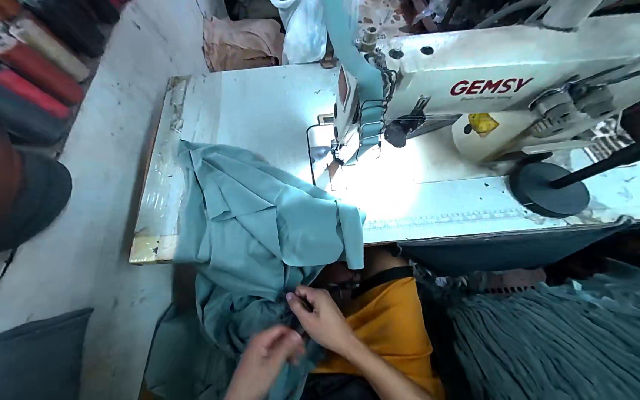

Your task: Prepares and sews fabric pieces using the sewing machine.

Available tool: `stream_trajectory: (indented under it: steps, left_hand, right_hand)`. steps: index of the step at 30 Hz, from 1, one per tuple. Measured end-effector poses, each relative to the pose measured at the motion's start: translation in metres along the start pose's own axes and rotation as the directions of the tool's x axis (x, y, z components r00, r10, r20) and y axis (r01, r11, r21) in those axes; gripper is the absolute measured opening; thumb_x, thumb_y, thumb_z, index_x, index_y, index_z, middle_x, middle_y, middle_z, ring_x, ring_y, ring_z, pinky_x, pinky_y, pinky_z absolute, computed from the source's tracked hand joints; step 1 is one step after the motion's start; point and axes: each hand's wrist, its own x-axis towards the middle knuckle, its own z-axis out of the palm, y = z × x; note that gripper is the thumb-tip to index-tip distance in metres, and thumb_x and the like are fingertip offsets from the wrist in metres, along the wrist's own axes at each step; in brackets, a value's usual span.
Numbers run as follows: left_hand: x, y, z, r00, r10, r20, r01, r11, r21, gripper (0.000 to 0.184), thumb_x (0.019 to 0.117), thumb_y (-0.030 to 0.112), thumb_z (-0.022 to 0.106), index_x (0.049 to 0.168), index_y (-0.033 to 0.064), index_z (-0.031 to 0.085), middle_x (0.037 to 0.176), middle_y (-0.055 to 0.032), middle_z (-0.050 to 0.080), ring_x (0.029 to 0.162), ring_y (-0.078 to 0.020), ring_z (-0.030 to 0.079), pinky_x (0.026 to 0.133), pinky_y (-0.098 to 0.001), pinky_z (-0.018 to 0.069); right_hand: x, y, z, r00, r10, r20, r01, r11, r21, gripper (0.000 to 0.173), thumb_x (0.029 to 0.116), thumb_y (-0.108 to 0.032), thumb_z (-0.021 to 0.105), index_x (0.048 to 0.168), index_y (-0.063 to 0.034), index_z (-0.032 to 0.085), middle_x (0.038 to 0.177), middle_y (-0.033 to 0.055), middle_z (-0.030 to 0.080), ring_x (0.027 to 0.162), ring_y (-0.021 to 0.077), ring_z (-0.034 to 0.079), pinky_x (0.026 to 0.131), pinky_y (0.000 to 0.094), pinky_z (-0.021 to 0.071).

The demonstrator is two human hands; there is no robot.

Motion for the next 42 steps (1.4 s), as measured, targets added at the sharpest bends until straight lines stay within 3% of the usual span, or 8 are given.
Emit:
stream_trajectory:
  steps: [5, 11, 14, 17, 22, 26, 33, 42]
  left_hand:
    - [0.036, 0.009, -0.018, 0.867, -0.374, -0.33, 0.153, 0.829, -0.538, 0.039, 0.1106, 0.034, 0.038, 0.096, 0.0092, 0.064, 0.069, 0.0032, 0.058, 0.049, -0.0035, 0.046, 0.046, -0.0188, 0.043]
    - [0.055, 0.021, -0.031, 0.771, -0.251, -0.585, -0.111, 0.851, -0.513, 0.024, 0.1033, 0.013, 0.056, 0.081, 0.0126, 0.063, 0.054, 0.0097, 0.045, 0.045, -0.0007, 0.04, 0.045, -0.0167, 0.0374]
    - [0.057, 0.019, -0.044, 0.694, -0.26, -0.671, -0.108, 0.884, -0.454, 0.018, 0.1035, 0.016, 0.058, 0.087, 0.0113, 0.064, 0.068, 0.0071, 0.059, 0.059, -0.003, 0.056, 0.059, -0.0193, 0.0512]
    - [0.059, 0.02, -0.043, 0.692, -0.227, -0.685, -0.2, 0.852, -0.484, 0.013, 0.1063, 0.014, 0.051, 0.113, 0.0068, 0.059, 0.092, 0.001, 0.072, 0.08, -0.0105, 0.072, 0.074, -0.0299, 0.0623]
    - [0.055, 0.007, -0.025, 0.816, -0.104, -0.568, 0.009, 0.986, -0.167, 0.05, 0.1042, 0.029, 0.052, 0.137, -0.009, 0.047, 0.113, -0.012, 0.067, 0.099, -0.0124, 0.069, 0.093, -0.0332, 0.0577]
    - [0.051, -0.019, -0.016, 0.92, 0.154, -0.361, -0.018, 0.936, 0.353, 0.039, 0.0949, 0.04, 0.068, 0.106, 0.0037, 0.076, 0.106, -0.0093, 0.074, 0.103, -0.0166, 0.07, 0.095, -0.0404, 0.0569]
    - [0.048, -0.01, -0.011, 0.865, 0.255, -0.433, -0.159, 0.956, 0.246, 0.018, 0.0967, 0.025, 0.069, 0.097, 0.0091, 0.076, 0.082, 0.0053, 0.074, 0.072, 0.0001, 0.069, 0.069, -0.0191, 0.0591]
    - [0.044, 0.027, -0.007, 0.866, 0.172, -0.469, -0.183, 0.983, 0.021, 0.013, 0.0983, 0.017, 0.064, 0.093, 0.0083, 0.072, 0.075, 0.006, 0.068, 0.065, -0.0004, 0.061, 0.06, -0.016, 0.0517]
  right_hand:
    - [-0.006, -0.016, 0.0, 0.968, -0.248, -0.028, 0.246, 0.968, -0.056, 0.034, 0.1021, -0.023, 0.057, 0.072, -0.0081, 0.056, 0.061, 0.0, 0.048, 0.056, 0.0077, 0.047, 0.052, 0.0243, 0.0392]
    - [-0.064, 0.003, -0.119, 0.832, -0.318, -0.455, 0.212, 0.939, -0.27, 0.023, 0.0999, -0.02, 0.059, 0.081, -0.0095, 0.065, 0.07, -0.0075, 0.059, 0.061, -0.005, 0.053, 0.055, 0.0142, 0.0461]
    - [-0.107, 0.019, -0.19, 0.503, -0.093, -0.86, -0.007, 0.994, -0.111, 0.021, 0.1025, -0.014, 0.053, 0.094, 0.0035, 0.059, 0.076, -0.0035, 0.055, 0.064, -0.001, 0.054, 0.063, 0.0201, 0.0505]
    - [-0.113, 0.026, -0.218, 0.202, 0.116, -0.972, 0.112, 0.984, 0.141, 0.017, 0.1079, -0.02, 0.044, 0.091, -0.0182, 0.046, 0.056, -0.0152, 0.044, 0.043, -0.0016, 0.044, 0.043, 0.0169, 0.0434]
    - [-0.079, 0.019, -0.145, 0.719, 0.045, -0.694, -0.081, 0.997, -0.019, 0.028, 0.1056, -0.023, 0.054, 0.1, 0.0016, 0.067, 0.083, 0.0022, 0.067, 0.071, 0.0061, 0.063, 0.065, 0.0272, 0.0558]
    - [-0.036, 0.014, -0.059, 0.977, 0.009, -0.215, -0.069, 0.959, -0.276, 0.036, 0.1027, -0.036, 0.061, 0.12, -0.0073, 0.073, 0.114, 0.0075, 0.074, 0.101, 0.0151, 0.072, 0.09, 0.0373, 0.0608]
    - [-0.019, 0.008, 0.005, 0.917, 0.265, 0.297, -0.213, 0.957, -0.198, 0.045, 0.1016, -0.044, 0.059, 0.094, -0.001, 0.068, 0.082, 0.0139, 0.065, 0.08, 0.0266, 0.065, 0.076, 0.0483, 0.0533]
    - [-0.041, -0.005, -0.036, 1.0, 0.023, 0.003, -0.022, 0.999, -0.04, 0.039, 0.1088, -0.036, 0.05, 0.096, -0.0067, 0.072, 0.086, 0.0029, 0.069, 0.079, 0.0085, 0.064, 0.074, 0.0289, 0.0543]
